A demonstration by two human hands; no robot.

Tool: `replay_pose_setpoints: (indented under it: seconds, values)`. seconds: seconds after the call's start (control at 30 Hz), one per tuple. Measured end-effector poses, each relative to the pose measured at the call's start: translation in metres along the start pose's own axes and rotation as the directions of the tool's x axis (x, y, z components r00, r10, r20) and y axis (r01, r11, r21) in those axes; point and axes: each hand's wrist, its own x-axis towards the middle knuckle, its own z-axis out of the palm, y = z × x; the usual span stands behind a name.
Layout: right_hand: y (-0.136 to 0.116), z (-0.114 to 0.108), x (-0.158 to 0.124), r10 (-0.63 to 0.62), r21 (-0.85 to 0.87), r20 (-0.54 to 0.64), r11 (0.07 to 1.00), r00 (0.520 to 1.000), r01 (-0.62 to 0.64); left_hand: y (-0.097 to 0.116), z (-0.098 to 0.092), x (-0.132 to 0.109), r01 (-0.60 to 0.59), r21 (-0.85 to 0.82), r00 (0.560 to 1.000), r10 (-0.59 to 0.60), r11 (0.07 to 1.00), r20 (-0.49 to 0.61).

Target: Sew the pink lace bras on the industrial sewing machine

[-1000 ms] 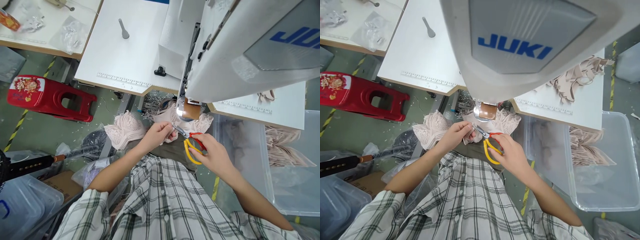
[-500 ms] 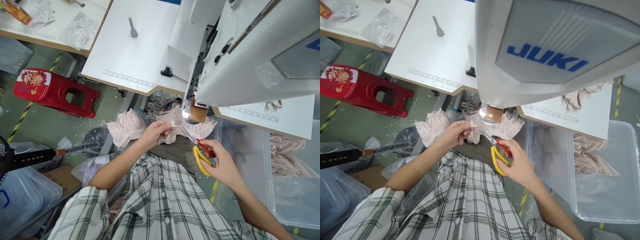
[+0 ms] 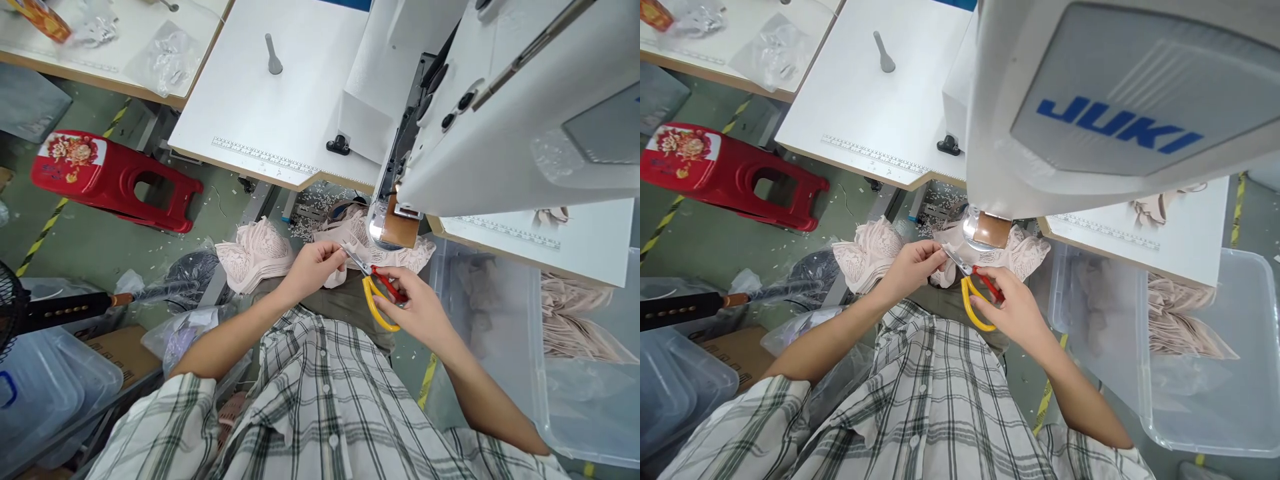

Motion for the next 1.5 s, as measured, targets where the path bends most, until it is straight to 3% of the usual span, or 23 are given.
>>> replay_pose_setpoints:
  seconds: [0.17, 0.33, 0.43, 0.53, 0.63, 0.7, 0.77, 0.8, 0.87, 0.93, 0.97, 1.0, 1.07, 1.1, 1.13, 1.17, 1.2, 1.23, 1.27, 1.33, 1.4, 1.47, 1.5]
  values:
    - [0.005, -0.001, -0.006, 0.057, 0.080, -0.007, 0.995, 0.998, -0.056, 0.000, 0.001, 0.000, -0.015, -0.028, 1.000, 0.015, 0.999, -0.012]
    - [0.018, -0.014, -0.024, 0.101, 0.086, -0.089, 0.992, 0.991, -0.093, 0.002, 0.006, 0.000, 0.027, -0.267, 0.996, -0.050, 0.963, -0.079]
    - [0.030, -0.043, -0.026, 0.143, -0.033, -0.140, 0.988, 0.980, -0.149, 0.003, 0.008, 0.001, 0.048, -0.417, 0.997, -0.071, 0.907, -0.040]
    - [0.045, -0.085, -0.007, 0.163, -0.267, -0.316, 0.930, 0.935, -0.252, 0.007, 0.010, 0.002, 0.060, -0.469, 0.998, -0.068, 0.881, -0.001]
    - [0.056, -0.114, 0.015, -0.004, -0.499, -0.485, 0.823, 0.875, -0.273, 0.013, 0.011, 0.002, 0.119, -0.427, 0.992, -0.095, 0.897, 0.078]
    - [0.052, -0.112, 0.021, -0.211, -0.586, -0.538, 0.790, 0.816, -0.182, 0.020, 0.010, 0.001, 0.209, -0.364, 0.972, -0.150, 0.908, 0.183]
    - [0.038, -0.089, 0.020, -0.432, -0.643, -0.488, 0.765, 0.758, 0.022, 0.029, 0.009, 0.001, 0.304, -0.264, 0.921, -0.211, 0.915, 0.328]
    - [0.029, -0.073, 0.018, -0.536, -0.656, -0.401, 0.734, 0.743, 0.175, 0.034, 0.009, 0.001, 0.341, -0.199, 0.882, -0.240, 0.919, 0.406]
    - [0.015, -0.041, 0.014, -0.699, -0.630, -0.103, 0.597, 0.708, 0.498, 0.043, 0.009, 0.002, 0.371, -0.036, 0.789, -0.294, 0.928, 0.539]
    - [0.010, -0.019, 0.014, -0.720, -0.538, 0.076, 0.553, 0.690, 0.636, 0.047, 0.009, 0.002, 0.309, 0.139, 0.743, -0.330, 0.941, 0.582]
    - [0.011, -0.014, 0.016, -0.693, -0.503, 0.089, 0.589, 0.715, 0.633, 0.046, 0.010, 0.001, 0.242, 0.206, 0.776, -0.317, 0.948, 0.545]
    - [0.015, -0.014, 0.018, -0.639, -0.476, 0.053, 0.660, 0.768, 0.582, 0.042, 0.010, 0.000, 0.163, 0.250, 0.843, -0.266, 0.955, 0.468]
    - [0.027, -0.021, 0.021, -0.433, -0.370, -0.138, 0.857, 0.891, 0.359, 0.024, 0.013, -0.005, 0.007, 0.245, 0.977, -0.059, 0.969, 0.207]
    - [0.032, -0.026, 0.021, -0.286, -0.246, -0.247, 0.943, 0.926, 0.226, 0.011, 0.016, -0.007, -0.059, 0.214, 0.997, 0.048, 0.975, 0.059]
    - [0.036, -0.029, 0.021, -0.120, -0.057, -0.326, 0.993, 0.938, 0.107, -0.003, 0.021, -0.009, -0.108, 0.154, 0.991, 0.118, 0.982, -0.061]
    - [0.038, -0.031, 0.020, 0.046, 0.177, -0.352, 0.984, 0.935, 0.018, -0.018, 0.028, -0.011, -0.121, 0.118, 0.988, 0.131, 0.986, -0.079]
    - [0.037, -0.031, 0.019, 0.187, 0.420, -0.324, 0.907, 0.927, -0.036, -0.032, 0.037, -0.012, -0.117, 0.081, 0.992, 0.120, 0.990, -0.042]
    - [0.034, -0.028, 0.017, 0.286, 0.631, -0.253, 0.773, 0.924, -0.067, -0.045, 0.048, -0.014, -0.086, -0.007, 0.994, 0.086, 0.996, 0.072]
    - [0.029, -0.024, 0.015, 0.341, 0.788, -0.159, 0.609, 0.927, -0.089, -0.056, 0.060, -0.015, 0.004, -0.169, 0.971, 0.037, 0.986, 0.237]
    - [0.015, -0.013, 0.008, 0.339, 0.939, 0.026, 0.315, 0.940, -0.140, -0.070, 0.082, -0.021, 0.170, -0.434, 0.902, 0.038, 0.885, 0.430]
    - [-0.001, -0.005, 0.000, 0.242, 0.971, 0.147, 0.151, 0.959, -0.187, -0.073, 0.096, -0.030, 0.149, -0.570, 0.911, 0.113, 0.808, 0.398]
    - [-0.016, -0.003, -0.009, 0.118, 0.969, 0.213, 0.104, 0.970, -0.225, -0.067, 0.097, -0.041, -0.070, -0.498, 0.948, 0.213, 0.865, 0.238]
    - [-0.022, -0.004, -0.012, 0.062, 0.967, 0.223, 0.114, 0.973, -0.229, -0.061, 0.092, -0.045, -0.207, -0.368, 0.946, 0.282, 0.906, 0.161]
